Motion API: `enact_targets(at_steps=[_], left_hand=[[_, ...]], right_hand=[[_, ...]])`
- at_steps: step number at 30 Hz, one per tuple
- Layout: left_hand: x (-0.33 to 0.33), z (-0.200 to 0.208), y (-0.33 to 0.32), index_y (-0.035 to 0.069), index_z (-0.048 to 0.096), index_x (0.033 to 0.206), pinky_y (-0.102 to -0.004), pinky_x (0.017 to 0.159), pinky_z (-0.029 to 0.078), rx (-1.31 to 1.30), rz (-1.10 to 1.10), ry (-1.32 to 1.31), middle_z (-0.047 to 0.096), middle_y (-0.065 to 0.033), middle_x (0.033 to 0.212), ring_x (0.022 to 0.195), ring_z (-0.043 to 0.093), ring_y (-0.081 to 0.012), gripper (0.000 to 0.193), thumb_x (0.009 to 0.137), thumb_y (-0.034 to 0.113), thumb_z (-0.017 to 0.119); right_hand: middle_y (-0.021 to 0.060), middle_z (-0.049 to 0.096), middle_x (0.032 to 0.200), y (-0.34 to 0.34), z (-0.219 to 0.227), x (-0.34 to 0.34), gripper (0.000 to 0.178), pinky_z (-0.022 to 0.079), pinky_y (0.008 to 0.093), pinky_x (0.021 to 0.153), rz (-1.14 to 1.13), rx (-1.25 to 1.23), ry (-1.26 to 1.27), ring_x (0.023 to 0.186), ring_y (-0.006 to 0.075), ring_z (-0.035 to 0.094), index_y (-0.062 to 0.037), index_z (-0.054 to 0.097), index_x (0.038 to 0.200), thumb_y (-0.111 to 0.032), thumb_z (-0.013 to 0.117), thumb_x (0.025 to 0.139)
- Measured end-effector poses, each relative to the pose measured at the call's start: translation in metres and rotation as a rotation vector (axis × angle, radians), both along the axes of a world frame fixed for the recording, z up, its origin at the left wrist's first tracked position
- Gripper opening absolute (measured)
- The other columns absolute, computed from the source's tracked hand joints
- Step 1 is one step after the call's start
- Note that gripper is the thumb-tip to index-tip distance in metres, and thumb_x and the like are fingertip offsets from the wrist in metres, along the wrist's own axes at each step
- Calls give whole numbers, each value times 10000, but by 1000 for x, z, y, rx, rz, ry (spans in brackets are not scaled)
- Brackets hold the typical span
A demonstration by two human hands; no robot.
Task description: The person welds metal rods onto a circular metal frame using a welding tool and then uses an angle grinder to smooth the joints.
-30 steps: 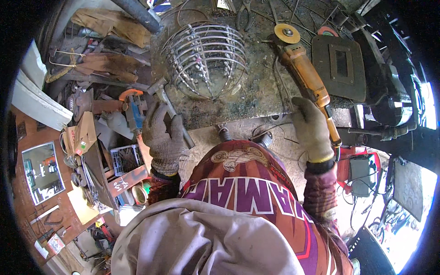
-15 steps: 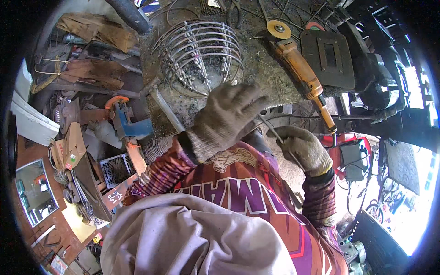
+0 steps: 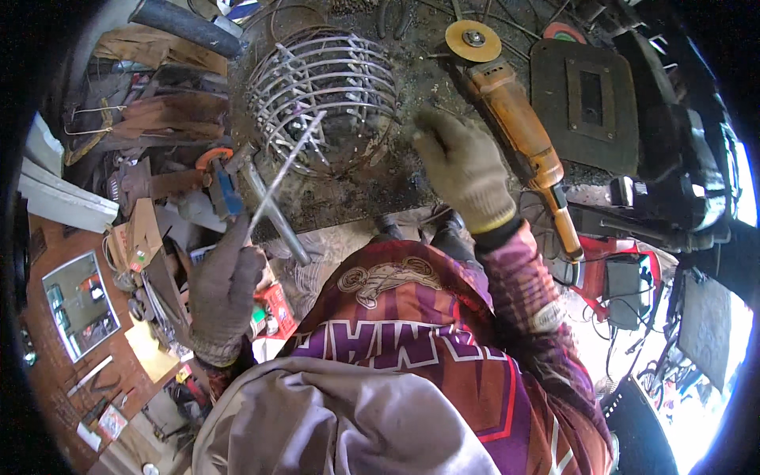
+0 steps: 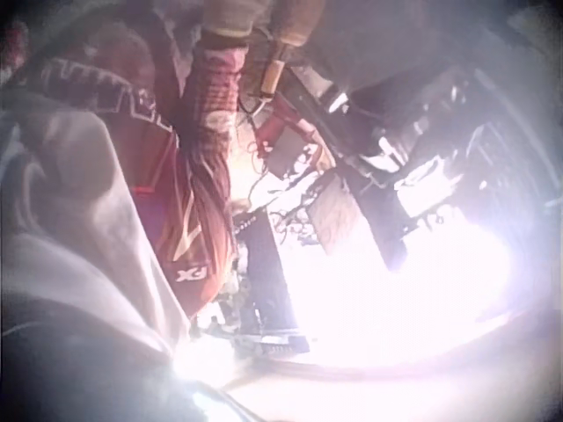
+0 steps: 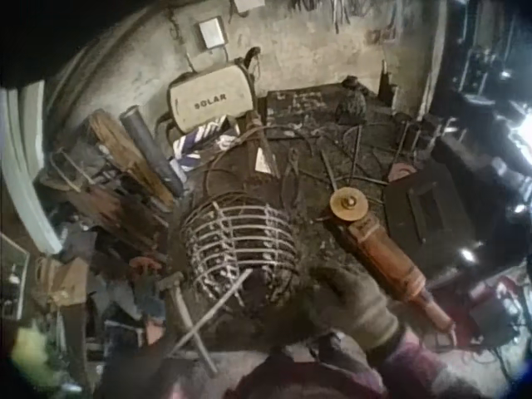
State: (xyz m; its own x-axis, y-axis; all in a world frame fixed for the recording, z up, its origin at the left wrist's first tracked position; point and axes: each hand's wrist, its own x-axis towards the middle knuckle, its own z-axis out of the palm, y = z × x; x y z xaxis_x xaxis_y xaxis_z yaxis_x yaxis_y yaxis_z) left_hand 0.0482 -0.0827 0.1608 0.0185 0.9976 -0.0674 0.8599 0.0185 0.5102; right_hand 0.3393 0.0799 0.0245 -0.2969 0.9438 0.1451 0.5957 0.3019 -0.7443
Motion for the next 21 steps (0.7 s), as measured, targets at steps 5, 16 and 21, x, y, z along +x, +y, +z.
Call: enact_targets(at_steps=[5,16,21], left_hand=[[20,10,-7,-13,578,1424,-319,637,539,-22,185,5,716,-127,789,670,692,-158,452,977,42,610],[71,20,45,124,567,1470,-427,617,531,-190,204,251,675,-190,821,690,687,-329,514,964,113,659],[84,27,49,66,540,1477,-447,594,515,-214,135,400,650,-180,774,651,657,-330,555,940,103,671]], right_hand=[[214,721,1041,26,-29,-12,311,559,478,811,34,48,-11,961,415,689,-89,716,1167,-292,677,934],[179,728,995,36,-37,-21,248,568,457,750,88,47,9,881,393,708,-127,756,1122,-265,728,918],[171,723,989,43,-41,-22,227,567,466,741,144,78,-23,870,395,696,-117,754,1104,-198,715,895]])
